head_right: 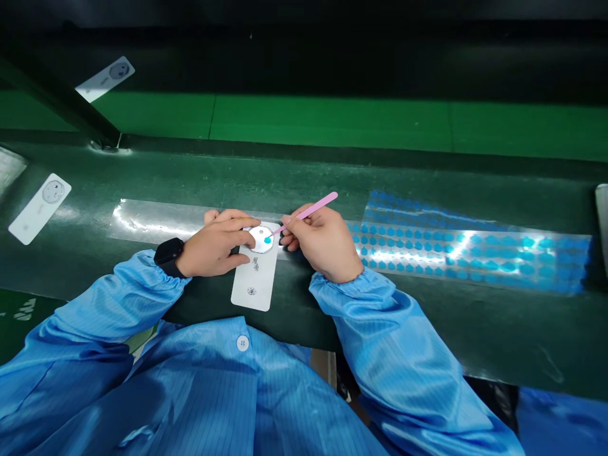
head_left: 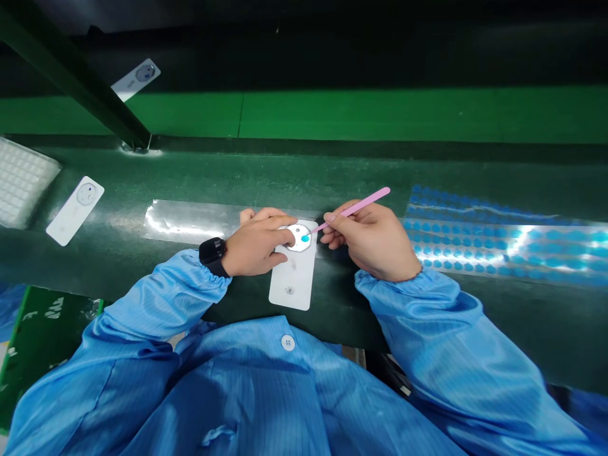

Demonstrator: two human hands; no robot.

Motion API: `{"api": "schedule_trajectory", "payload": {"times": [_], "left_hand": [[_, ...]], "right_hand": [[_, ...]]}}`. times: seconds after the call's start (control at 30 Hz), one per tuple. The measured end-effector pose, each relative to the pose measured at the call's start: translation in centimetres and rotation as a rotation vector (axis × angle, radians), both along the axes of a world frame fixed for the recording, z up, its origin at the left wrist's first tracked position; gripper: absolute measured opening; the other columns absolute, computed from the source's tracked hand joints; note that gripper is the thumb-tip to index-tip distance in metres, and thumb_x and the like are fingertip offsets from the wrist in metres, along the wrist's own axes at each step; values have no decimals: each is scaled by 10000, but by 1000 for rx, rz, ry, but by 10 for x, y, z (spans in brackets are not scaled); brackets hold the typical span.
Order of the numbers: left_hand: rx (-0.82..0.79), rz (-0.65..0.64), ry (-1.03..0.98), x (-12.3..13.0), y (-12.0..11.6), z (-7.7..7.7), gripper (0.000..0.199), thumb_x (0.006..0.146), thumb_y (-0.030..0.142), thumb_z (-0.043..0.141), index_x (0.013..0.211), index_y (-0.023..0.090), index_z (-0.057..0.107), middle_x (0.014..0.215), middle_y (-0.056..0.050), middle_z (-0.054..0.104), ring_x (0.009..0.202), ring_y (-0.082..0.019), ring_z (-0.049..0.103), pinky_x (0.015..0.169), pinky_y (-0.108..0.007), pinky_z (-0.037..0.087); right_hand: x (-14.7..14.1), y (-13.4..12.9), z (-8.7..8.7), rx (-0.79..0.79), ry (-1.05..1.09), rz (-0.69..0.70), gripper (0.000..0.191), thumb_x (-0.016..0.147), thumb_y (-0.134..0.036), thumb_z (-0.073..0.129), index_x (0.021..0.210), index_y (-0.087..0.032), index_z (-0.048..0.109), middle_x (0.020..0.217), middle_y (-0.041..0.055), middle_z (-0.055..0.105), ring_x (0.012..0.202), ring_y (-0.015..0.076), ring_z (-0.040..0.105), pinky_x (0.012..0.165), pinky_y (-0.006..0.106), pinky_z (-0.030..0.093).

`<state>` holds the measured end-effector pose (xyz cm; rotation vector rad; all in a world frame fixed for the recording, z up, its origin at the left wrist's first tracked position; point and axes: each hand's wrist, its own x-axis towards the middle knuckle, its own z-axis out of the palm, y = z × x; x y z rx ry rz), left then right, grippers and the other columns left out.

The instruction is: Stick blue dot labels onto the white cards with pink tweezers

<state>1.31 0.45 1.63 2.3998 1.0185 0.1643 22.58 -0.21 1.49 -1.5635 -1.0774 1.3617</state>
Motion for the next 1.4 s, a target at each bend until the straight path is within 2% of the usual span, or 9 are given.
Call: {"api": "schedule_trajectory", "payload": {"times": [0.17, 0.43, 0.6, 0.73, 0.97, 1.4], "left_hand": [[3, -5, 6, 0, 0, 1, 121, 808, 242, 670, 927, 235, 646, 1397, -59, 558, 1276, -287, 446, 905, -444, 269], [20, -12, 0, 0, -1, -1, 117, 809, 239, 659, 925, 225, 651, 1391, -61, 563, 1276, -284, 447, 897, -442, 267], [36, -11, -3, 0, -1, -2, 124, 806, 238, 638, 927, 222, 660, 1382, -61, 570, 1271, -283, 453, 881, -441, 266], [63, -13, -4, 0, -2, -2, 163, 814, 245, 596, 956, 225, 671, 1374, -67, 574, 1268, -286, 454, 868, -444, 266], [125, -12, 2, 3, -5, -6, 275, 796, 247, 562, 1040, 231, 687, 1350, -83, 582, 1242, -298, 456, 841, -436, 262], [191, -12, 47, 7, -9, -7, 378, 758, 240, 561, 1107, 277, 701, 1327, -92, 578, 1204, -319, 450, 823, -450, 250]], "right_hand": [[1, 0, 1, -23, -35, 15, 278, 754, -352, 804, 690, -168, 606, 580, 38, 630, 487, 148, 603, 405, 216, 491], [2, 0, -1, 6, -64, 54, 306, 764, -404, 789, 714, -159, 613, 587, 38, 636, 491, 141, 606, 421, 210, 500], [2, 0, -1, 8, -59, 51, 259, 771, -356, 778, 722, -158, 620, 585, 36, 642, 493, 141, 607, 421, 206, 502], [1, 0, 0, 6, -78, 48, 228, 788, -316, 771, 721, -156, 623, 583, 35, 644, 482, 138, 605, 423, 206, 500], [-1, 0, 6, -25, -147, 53, 123, 841, -123, 673, 727, -137, 629, 570, 32, 650, 468, 128, 606, 434, 189, 493], [-5, 0, 8, -14, -223, 64, 109, 830, -126, 658, 727, -140, 625, 572, 27, 657, 466, 134, 611, 441, 200, 488]]}}
